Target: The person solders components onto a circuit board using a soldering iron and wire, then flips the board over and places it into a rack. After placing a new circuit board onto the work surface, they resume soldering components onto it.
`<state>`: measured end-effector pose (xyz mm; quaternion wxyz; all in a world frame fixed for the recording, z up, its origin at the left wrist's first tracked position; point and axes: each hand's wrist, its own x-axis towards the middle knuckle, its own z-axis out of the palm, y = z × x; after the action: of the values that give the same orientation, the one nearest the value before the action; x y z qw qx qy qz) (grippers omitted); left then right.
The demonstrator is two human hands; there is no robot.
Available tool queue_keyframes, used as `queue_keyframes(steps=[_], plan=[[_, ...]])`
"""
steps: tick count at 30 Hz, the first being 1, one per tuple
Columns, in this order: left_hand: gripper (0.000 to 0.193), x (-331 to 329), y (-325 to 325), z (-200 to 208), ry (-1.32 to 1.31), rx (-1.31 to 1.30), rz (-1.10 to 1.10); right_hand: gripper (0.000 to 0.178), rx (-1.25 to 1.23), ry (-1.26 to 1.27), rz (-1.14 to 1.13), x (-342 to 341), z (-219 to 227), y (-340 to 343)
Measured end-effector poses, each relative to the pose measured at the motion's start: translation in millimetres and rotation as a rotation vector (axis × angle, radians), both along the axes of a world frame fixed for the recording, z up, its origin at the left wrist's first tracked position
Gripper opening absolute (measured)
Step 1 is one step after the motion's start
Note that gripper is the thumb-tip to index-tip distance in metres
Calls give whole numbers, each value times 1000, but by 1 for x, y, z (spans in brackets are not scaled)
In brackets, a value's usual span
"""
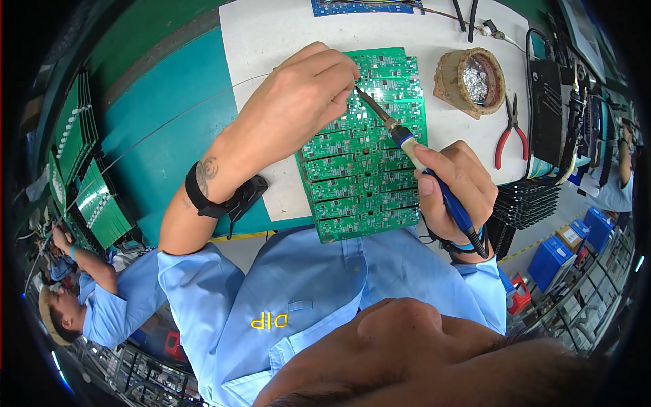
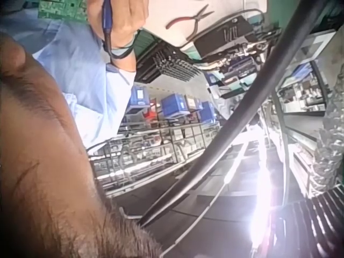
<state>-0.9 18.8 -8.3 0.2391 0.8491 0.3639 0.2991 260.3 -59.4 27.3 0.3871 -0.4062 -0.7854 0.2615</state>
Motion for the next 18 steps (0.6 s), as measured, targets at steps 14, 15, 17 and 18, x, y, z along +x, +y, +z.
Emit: queue_keyframes(steps=[14,15,17,18], plan=[[18,0,0,-1,-4,-8,2,30,-7,4,1,1,3,2],[18,0,0,0,-2,-14,1,29,-8,0,-8,1,5,2],[18,-1,0,0,-1,-18,-1,28,-10,-6,-27,2,7,2],[18,-1,1,0,-4,-7,-1,28,-9,-6,-27,2,7,2]])
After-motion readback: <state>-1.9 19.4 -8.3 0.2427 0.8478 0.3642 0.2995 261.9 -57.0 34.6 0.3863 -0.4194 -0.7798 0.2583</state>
